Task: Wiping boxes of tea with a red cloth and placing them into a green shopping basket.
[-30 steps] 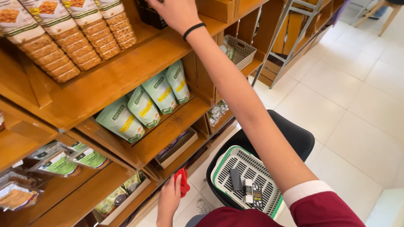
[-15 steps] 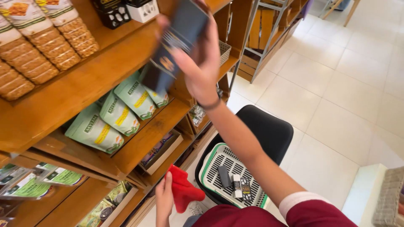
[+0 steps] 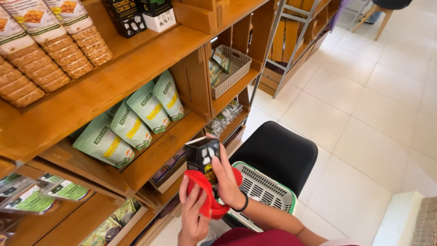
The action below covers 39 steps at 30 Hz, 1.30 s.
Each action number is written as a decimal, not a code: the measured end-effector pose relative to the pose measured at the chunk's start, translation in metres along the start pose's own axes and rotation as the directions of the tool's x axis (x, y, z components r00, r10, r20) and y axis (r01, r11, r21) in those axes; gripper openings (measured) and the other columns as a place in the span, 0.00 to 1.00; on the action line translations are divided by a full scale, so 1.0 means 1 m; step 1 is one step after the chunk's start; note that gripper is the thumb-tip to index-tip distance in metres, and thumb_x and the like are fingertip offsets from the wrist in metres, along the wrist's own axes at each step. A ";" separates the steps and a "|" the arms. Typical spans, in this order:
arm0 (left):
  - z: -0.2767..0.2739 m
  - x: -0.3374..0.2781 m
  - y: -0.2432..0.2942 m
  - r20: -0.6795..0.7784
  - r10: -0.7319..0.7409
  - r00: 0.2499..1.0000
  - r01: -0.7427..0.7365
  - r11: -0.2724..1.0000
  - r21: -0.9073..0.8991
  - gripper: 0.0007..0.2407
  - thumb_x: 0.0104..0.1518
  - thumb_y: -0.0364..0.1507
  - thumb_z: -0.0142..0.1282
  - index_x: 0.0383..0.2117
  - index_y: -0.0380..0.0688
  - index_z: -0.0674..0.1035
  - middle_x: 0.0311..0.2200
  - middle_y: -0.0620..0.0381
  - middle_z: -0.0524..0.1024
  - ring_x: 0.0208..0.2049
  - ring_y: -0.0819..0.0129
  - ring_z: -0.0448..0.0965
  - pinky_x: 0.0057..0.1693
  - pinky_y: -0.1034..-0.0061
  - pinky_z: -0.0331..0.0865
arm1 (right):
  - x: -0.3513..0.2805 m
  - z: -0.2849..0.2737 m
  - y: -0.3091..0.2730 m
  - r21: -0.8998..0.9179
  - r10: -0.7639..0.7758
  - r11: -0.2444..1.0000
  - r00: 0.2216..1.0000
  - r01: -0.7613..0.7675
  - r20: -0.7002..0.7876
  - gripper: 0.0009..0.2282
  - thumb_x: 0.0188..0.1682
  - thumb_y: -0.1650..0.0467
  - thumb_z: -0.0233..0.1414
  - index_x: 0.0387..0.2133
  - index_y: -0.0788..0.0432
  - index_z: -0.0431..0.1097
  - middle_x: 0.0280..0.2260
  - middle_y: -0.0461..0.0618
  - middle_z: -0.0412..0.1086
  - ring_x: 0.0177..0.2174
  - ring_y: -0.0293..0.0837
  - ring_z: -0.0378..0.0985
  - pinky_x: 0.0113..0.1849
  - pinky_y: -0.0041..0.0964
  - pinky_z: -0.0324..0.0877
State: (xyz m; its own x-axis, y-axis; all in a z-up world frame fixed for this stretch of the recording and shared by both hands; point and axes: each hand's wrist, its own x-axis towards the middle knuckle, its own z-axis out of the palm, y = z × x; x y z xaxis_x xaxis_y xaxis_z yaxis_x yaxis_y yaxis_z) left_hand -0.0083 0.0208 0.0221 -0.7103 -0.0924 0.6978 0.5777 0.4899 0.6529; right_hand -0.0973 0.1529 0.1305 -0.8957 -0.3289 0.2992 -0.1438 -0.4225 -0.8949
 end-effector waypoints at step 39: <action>0.012 0.036 0.020 0.142 -0.854 0.501 0.476 0.134 -0.869 0.21 0.65 0.41 0.41 0.50 0.32 0.76 0.44 0.46 0.82 0.43 0.61 0.83 0.50 0.67 0.76 | -0.023 -0.030 0.030 0.042 -0.697 0.698 0.665 0.715 0.267 0.37 0.45 0.74 0.61 0.65 0.41 0.49 0.54 0.70 0.61 0.52 0.60 0.72 0.50 0.50 0.73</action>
State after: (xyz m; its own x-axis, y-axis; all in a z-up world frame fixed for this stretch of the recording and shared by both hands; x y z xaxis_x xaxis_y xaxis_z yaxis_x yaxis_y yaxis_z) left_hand -0.0270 0.0376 0.0570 -0.9061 -0.3413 -0.2500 0.0893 -0.7319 0.6756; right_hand -0.0937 0.1729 0.0865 -0.3831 -0.1500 0.9114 -0.7230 -0.5655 -0.3969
